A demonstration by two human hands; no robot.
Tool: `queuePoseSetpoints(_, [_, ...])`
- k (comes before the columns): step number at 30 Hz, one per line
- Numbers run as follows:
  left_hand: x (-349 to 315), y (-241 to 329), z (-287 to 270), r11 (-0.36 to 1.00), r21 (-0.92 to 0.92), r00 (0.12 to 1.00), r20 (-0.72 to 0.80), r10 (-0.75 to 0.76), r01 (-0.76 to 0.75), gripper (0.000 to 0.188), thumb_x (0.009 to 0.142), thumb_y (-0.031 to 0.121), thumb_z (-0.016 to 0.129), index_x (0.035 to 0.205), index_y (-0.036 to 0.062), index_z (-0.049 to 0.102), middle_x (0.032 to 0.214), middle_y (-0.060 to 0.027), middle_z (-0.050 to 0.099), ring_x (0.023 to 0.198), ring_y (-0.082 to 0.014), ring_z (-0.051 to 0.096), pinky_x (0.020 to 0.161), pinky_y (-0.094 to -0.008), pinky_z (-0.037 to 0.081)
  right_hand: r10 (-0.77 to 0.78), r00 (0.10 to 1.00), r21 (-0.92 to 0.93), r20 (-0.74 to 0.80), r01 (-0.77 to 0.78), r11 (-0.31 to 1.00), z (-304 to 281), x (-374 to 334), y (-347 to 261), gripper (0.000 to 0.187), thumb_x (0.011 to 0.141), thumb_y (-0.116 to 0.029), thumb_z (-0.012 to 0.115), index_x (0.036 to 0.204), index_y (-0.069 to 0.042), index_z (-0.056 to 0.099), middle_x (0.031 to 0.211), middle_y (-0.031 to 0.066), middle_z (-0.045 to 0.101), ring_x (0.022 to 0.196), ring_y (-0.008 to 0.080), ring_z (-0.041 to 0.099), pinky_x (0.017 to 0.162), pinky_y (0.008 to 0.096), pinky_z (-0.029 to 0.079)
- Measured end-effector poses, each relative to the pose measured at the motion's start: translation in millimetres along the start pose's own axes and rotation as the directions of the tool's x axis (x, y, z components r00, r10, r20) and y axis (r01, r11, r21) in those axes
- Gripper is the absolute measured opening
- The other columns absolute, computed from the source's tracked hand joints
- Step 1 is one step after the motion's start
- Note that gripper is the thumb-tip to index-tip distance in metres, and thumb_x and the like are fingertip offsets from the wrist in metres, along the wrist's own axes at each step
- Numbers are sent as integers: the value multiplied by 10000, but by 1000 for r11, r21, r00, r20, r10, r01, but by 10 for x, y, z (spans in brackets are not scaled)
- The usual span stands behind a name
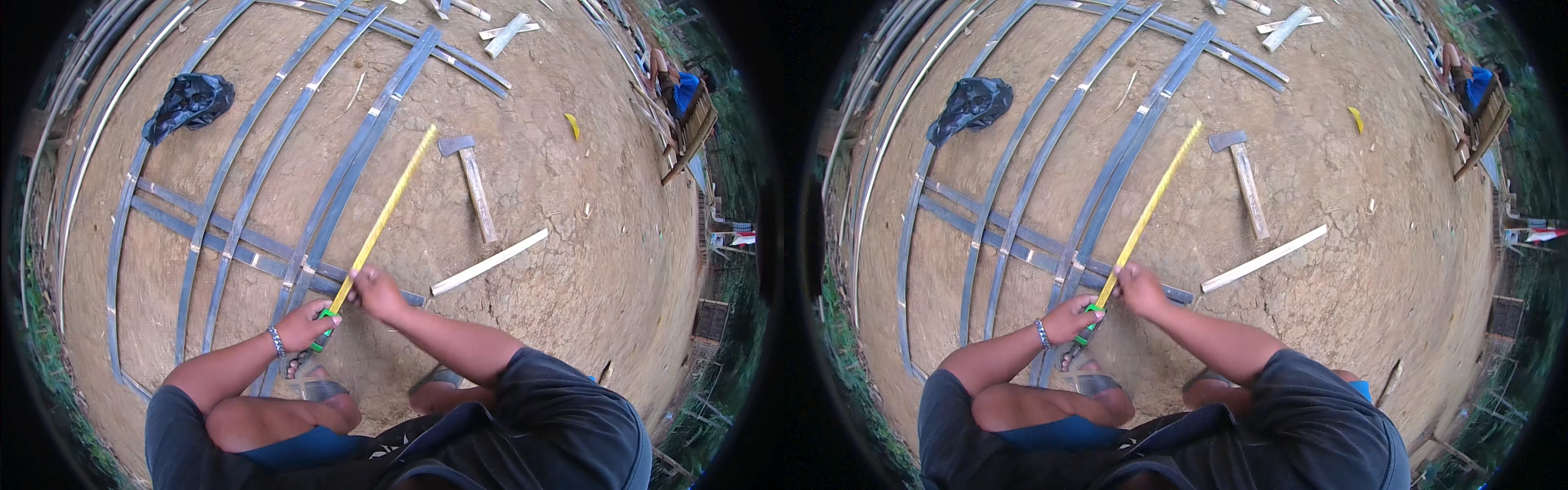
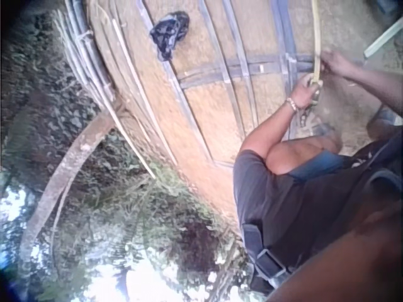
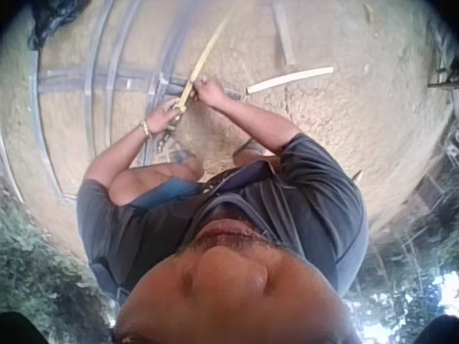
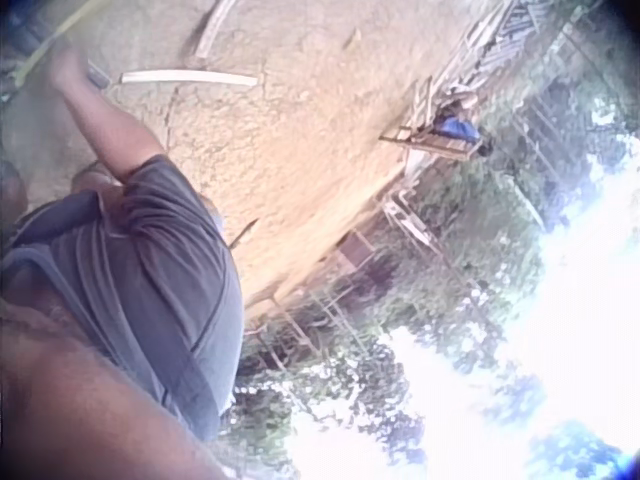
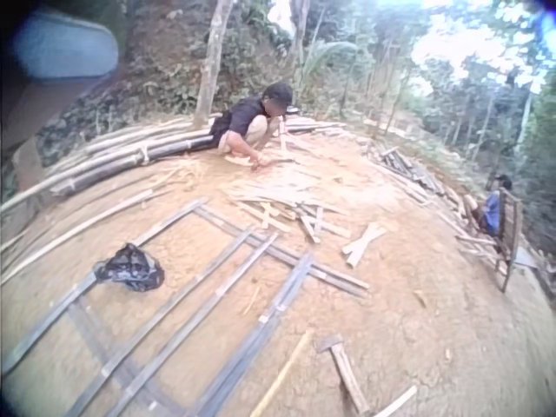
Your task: The person assembles a metal frame on the ground by hammering nails into intersecting metal bars. They measure the bars with a tape measure, retrieve nails from a black bag, and secure the joints with a hammer. The person adjusts the frame's alignment and continues fastening the structure.
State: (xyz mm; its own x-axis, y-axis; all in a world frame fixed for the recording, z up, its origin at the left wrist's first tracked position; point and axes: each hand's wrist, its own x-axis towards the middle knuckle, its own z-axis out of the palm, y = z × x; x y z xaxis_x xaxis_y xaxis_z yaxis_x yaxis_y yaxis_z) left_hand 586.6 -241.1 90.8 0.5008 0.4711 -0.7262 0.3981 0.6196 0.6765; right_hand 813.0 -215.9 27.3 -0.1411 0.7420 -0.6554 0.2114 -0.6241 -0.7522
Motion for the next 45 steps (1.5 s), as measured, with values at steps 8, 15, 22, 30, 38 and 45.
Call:
queuePoseSetpoints(8, [-216, -250, -34, 980, 10, 977, -75, 198, -198, 655, 1023, 198, 621, 1532, 36, 241, 1288, -136, 565, 1159, -175, 574, 1005, -357, 480, -304, 827, -283, -472, 184, 941, -1563, 2133, -1143, 305, 1026, -304, 614, 943, -17, 674, 696, 83, 623, 586, 190, 578, 540, 368, 473])
queuePoseSetpoints(15, [-307, -329, -32, 981, 101, 981, -78, 176, -168, 603, 1015, 296, 640, 1527, 125, 372, 1374, -174, 564, 1231, -253, 596, 1017, -372, 495, -173, 900, -214, -401, 91, 972, -1720, 2670, -1288, 296, 1030, -274, 624, 936, 5, 656, 716, 90, 600, 546, 183, 534, 486, 348, 428])
queuePoseSetpoints(22, [-384, -161, -74, 990, 101, 993, -54, 101, -96, 592, 1036, 234, 581, 1565, 91, 355, 1504, -184, 465, 1387, -289, 481, 1150, -391, 378, -219, 919, -232, -327, 147, 962, -1545, 2567, -1278, 299, 1031, -275, 626, 929, 6, 640, 710, 99, 603, 527, 187, 527, 473, 354, 419])
queuePoseSetpoints(30, [-251, -366, -100, 971, 166, 980, -81, 184, -169, 650, 1030, 300, 602, 1602, 173, 322, 1454, -195, 539, 1276, -308, 572, 1044, -392, 479, -75, 932, -126, -354, 32, 992, -1364, 2346, -1546, 262, 1032, -266, 627, 1005, -5, 631, 754, 70, 606, 575, 169, 556, 506, 326, 460])
queuePoseSetpoints(38, [-223, -393, -233, 876, 482, 996, -75, 51, -8, 717, 1028, 301, 519, 1650, 164, 190, 1369, -273, 587, 1229, -437, 587, 1057, -438, 461, -61, 984, -61, -165, 52, 997, -1168, 1781, -1328, 259, 1015, -274, 656, 1115, -35, 648, 850, 33, 659, 669, 104, 591, 598, 272, 499])
queuePoseSetpoints(45, [-172, -389, -145, 776, 631, 994, -96, 56, 17, 708, 1005, 278, 497, 1644, 184, 206, 1102, -265, 679, 1008, -429, 661, 936, -506, 507, -261, 965, -582, 26, 226, 781, -597, 508, -539, 333, 951, -241, 735, 1203, -31, 677, 907, 106, 739, 804, 213, 694, 741, 348, 558])
